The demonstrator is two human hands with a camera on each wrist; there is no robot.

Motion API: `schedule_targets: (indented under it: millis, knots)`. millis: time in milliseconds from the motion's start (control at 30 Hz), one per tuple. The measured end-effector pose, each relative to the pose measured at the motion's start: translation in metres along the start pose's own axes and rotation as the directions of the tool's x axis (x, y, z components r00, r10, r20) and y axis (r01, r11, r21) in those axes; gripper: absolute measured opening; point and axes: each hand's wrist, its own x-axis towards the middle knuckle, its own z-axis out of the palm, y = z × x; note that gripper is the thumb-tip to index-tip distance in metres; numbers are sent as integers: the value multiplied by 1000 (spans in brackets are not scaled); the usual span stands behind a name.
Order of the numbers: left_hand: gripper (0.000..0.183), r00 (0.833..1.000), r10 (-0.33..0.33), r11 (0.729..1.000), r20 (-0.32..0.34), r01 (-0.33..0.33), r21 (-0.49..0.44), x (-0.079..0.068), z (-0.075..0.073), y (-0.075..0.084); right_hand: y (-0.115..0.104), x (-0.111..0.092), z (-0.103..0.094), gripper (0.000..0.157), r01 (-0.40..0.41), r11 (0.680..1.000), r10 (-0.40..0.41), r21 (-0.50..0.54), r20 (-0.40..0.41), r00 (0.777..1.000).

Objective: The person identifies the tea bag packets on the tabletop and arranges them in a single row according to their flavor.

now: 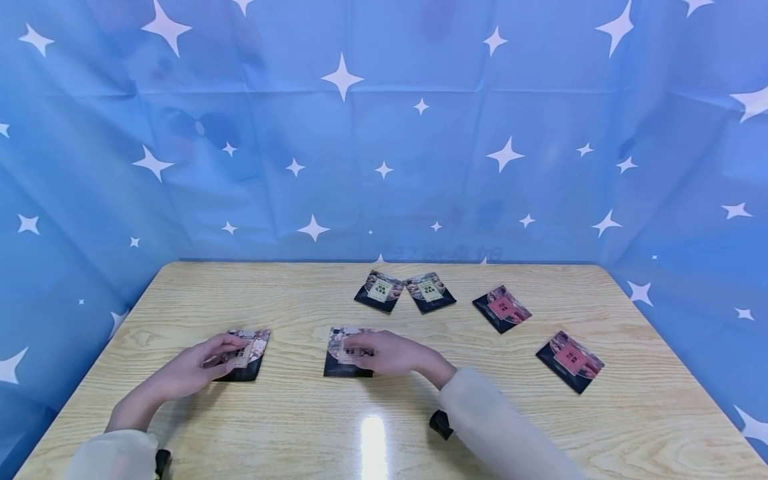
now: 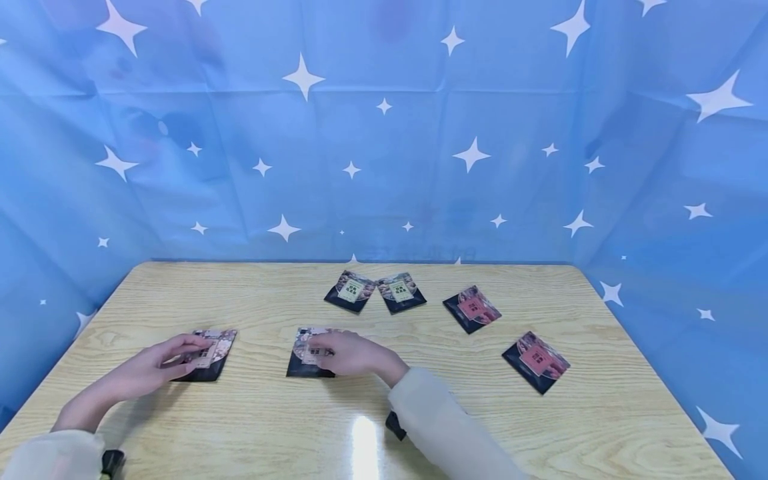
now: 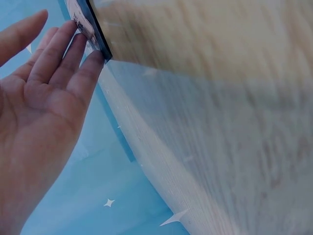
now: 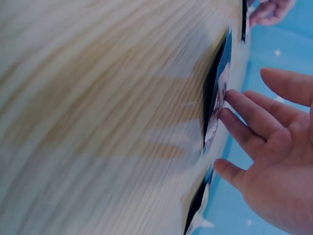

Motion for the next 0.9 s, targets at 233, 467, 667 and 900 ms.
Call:
schedule_targets:
  millis: [233, 467, 667, 900]
  knots:
    - [36, 1000, 3, 1000, 9, -3, 4, -1, -1, 0, -17, 19, 7, 42, 38, 997, -36, -70, 30, 999]
    - [36, 1000, 2, 1000, 9, -2, 5, 0, 1, 0, -31, 35, 14, 42, 35, 991, -32, -133, 25, 999]
    - [36, 1000, 5, 1000, 8, -5, 11, 0, 1, 0, -40, 44, 19, 42, 30, 988, -24, -152, 40, 999]
    - [36, 1000, 12, 1000, 14, -12, -10, 0, 1, -2, -49, 52, 23, 44, 5, 986, 8, -169, 76, 997]
